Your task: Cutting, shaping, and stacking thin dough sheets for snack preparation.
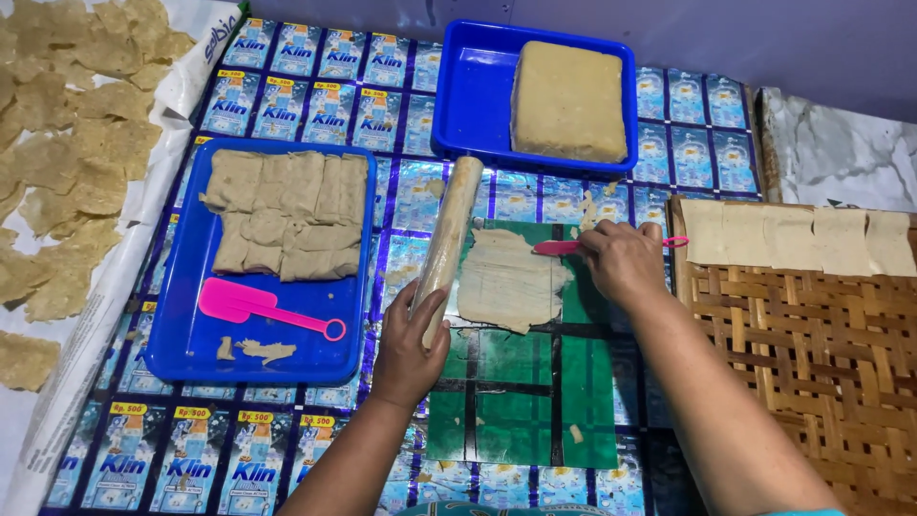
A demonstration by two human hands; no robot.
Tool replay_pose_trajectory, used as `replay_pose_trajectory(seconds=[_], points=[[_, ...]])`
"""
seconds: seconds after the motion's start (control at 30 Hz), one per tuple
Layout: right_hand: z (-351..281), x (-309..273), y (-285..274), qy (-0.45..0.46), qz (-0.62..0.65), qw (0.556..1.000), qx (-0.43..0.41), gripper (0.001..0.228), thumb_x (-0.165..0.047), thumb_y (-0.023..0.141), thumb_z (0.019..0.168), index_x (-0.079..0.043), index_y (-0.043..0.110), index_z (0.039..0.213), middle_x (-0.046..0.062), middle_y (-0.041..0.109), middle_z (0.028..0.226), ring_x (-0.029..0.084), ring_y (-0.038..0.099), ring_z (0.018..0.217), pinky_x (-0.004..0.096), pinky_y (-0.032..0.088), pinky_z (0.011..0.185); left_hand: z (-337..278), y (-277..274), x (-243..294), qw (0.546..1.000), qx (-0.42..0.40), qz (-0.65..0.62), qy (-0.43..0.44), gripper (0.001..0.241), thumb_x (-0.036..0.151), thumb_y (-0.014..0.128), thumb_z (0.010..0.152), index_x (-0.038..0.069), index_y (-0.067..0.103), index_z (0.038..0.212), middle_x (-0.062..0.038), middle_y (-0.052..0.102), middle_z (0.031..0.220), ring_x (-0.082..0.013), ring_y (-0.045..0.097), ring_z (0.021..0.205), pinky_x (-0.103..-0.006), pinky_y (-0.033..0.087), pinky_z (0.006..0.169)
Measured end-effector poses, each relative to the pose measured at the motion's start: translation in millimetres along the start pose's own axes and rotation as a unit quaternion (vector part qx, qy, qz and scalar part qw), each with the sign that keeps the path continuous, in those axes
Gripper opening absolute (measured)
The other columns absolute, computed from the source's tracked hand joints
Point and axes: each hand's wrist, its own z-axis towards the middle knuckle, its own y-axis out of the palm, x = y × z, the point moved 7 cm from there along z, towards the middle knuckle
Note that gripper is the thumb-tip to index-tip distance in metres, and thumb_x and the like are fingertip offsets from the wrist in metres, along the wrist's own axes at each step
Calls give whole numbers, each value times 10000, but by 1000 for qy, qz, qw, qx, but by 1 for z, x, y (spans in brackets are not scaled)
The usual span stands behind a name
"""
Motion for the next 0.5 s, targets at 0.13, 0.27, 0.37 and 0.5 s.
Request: replay_pose_trajectory(seconds=[0.13, 0.27, 0.37, 0.5], points=[[3, -11, 7, -5, 3, 1000, 14, 19, -371, 645, 876, -372, 650, 858, -136, 640, 891, 119, 653, 955, 392, 402, 955, -1, 1, -2, 1000, 6, 1, 5, 497, 158, 695, 887, 256, 631, 1370, -227, 543, 1348, -439, 603, 1209, -542, 491, 1015], [6, -26, 5, -16, 6, 999, 46, 65, -413, 624, 907, -374, 627, 855, -136, 620, 883, 105, 646, 936, 377, 401, 930, -1, 1, -4, 1000, 12, 5, 10, 483, 170, 692, 895, 254, 631, 1367, -224, 542, 1353, -433, 604, 1201, -541, 494, 1010], [10, -39, -1, -22, 19, 998, 53, 46, -397, 637, 886, -362, 631, 856, -125, 612, 874, 121, 644, 928, 382, 402, 917, -1, 0, -3, 1000, 13, 4, 11, 487, 172, 690, 893, 255, 631, 1369, -224, 540, 1357, -434, 605, 1197, -541, 493, 1009], [15, -58, -3, -29, 31, 998, 53, 41, -359, 669, 843, -355, 633, 863, -119, 598, 864, 135, 639, 930, 401, 397, 918, 0, -1, -2, 1000, 13, 0, 10, 495, 165, 693, 888, 257, 632, 1371, -225, 541, 1358, -438, 603, 1204, -540, 492, 1010]])
